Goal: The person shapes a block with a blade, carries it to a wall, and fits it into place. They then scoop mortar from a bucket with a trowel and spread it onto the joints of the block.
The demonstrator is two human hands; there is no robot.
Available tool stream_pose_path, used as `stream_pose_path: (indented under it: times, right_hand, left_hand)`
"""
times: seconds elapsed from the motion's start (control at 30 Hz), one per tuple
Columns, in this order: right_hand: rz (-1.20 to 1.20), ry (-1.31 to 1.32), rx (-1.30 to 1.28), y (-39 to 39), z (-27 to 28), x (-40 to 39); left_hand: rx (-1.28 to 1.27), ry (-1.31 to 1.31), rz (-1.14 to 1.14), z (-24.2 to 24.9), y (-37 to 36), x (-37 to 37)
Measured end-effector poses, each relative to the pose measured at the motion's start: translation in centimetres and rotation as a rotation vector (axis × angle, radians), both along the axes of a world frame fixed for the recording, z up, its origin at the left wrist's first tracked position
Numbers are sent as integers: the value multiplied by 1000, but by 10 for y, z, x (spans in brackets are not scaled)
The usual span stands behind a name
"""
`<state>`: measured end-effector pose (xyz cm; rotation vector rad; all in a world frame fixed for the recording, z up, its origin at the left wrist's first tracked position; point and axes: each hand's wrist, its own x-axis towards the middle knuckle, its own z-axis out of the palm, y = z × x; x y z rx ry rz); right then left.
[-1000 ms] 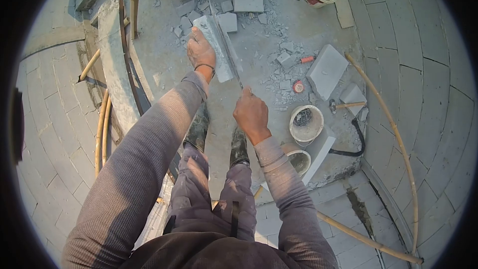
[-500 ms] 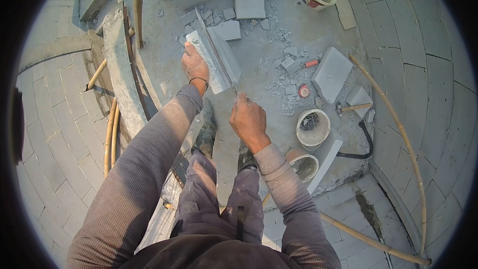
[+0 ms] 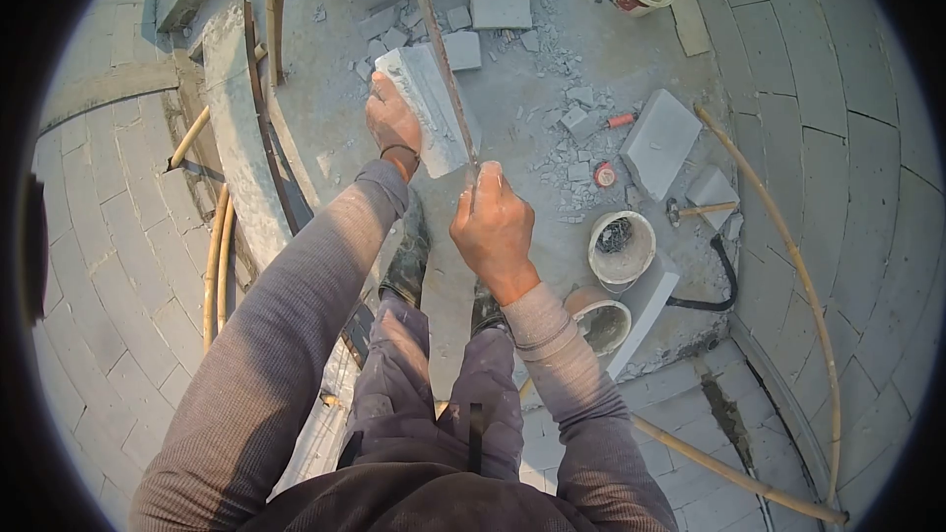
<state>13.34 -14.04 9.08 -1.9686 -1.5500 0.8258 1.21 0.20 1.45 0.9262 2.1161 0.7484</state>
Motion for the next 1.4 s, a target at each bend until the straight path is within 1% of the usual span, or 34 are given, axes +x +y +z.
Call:
stream_pose_path:
  times: [0.03, 0.07, 0.13, 0.17, 0.23, 0.27, 0.33, 0.37, 0.43, 0.47, 0.5, 0.53, 0.57, 0.6, 0.67, 0.73, 0.8, 0.87, 0.9, 0.93, 0.97, 1.0, 1.03, 1.07, 1.13, 1.17, 1.2, 1.27, 1.3, 1.33, 1.37, 1.4]
  right_hand:
    - [-98, 23, 107, 0, 3, -2]
    - [-98, 20, 107, -1, -5, -2]
    - [150, -135, -163, 0, -26, 2]
    - [146, -140, -157, -2, -30, 5]
    - [217, -121, -280, 6, -25, 6]
    - [220, -114, -284, 5, -24, 5]
    - [62, 25, -123, 10, 1, 1]
    - [67, 28, -133, 5, -3, -2]
    - [-77, 9, 48, -3, -14, -7]
    - [-79, 4, 58, -5, -26, -3]
    - [59, -52, -34, -10, -41, 2]
    - [194, -107, -127, -7, -43, 5]
    - [198, -109, -114, -3, -47, 9]
    - [196, -92, -85, 2, -40, 10]
    - [187, -67, -78, 2, -20, 5]
    - [-27, 36, 57, 3, 0, -3]
    - [-40, 30, 52, -3, -13, -7]
    - [-56, 14, 67, -6, -27, -3]
    - [84, -60, -89, -5, -29, 1]
    - [221, -131, -242, -3, -32, 4]
    - [224, -131, -227, 2, -36, 8]
    - [211, -92, -161, 6, -31, 10]
    - [193, -54, -106, 6, -22, 10]
    - [191, -53, -108, 9, -13, 8]
    - [-33, 40, 64, 11, 6, 0]
    - [-35, 40, 61, 7, 1, -2]
    - [-17, 31, 50, 3, -9, -4]
    - [-3, 17, 51, -1, -27, -2]
    - [125, -65, -113, 1, -30, 1]
    - [250, -144, -278, 3, -34, 4]
    - [254, -144, -262, 7, -39, 7]
    - [226, -91, -155, 9, -33, 7]
  left_hand:
    - [17, 18, 11, 3, 0, 2]
    - [17, 15, 10, 2, -1, 1]
    - [42, 72, -37, -9, 2, -2]
    - [49, 67, -40, -12, 0, -3]
    - [146, -93, 10, -10, 1, -6]
    - [141, -87, 11, -12, 1, -9]
    - [84, -94, 28, -14, 1, -9]
    - [75, -90, 33, -13, -1, -9]
    - [10, 71, 4, -7, 3, -3]
    - [19, 65, 3, -5, 5, -2]
    - [39, 6, 16, -8, 3, -4]
    - [57, -52, 27, -9, 1, -6]
    - [158, -93, 22, -12, 1, -9]
    - [161, -88, 26, -9, 3, -11]
    - [0, -71, 32, 0, 0, -9]
    - [-10, -66, 43, 2, -1, -4]
    - [-10, -64, 48, 3, -1, -4]
    - [-44, -4, -24, -2, 0, -7]
    - [-39, -7, -28, -3, -1, -6]
    - [42, -63, 3, -5, -2, -7]
    - [129, -115, 44, -7, 1, -10]
    - [128, -108, 46, -3, 1, -12]
    - [45, -76, 24, 3, -1, -11]
    - [-30, -48, 2, 8, 1, -9]
    - [6, -43, 15, -3, 0, -7]
    - [50, -41, 25, -7, 0, -6]
    - [52, -42, 22, -7, 0, -7]
    - [-45, -12, -27, -3, 2, -9]
    - [-39, -14, -30, -4, 0, -9]
    - [43, -105, 26, -6, -3, -9]
    - [135, -193, 90, -10, 1, -11]
    - [132, -184, 91, -8, 1, -13]
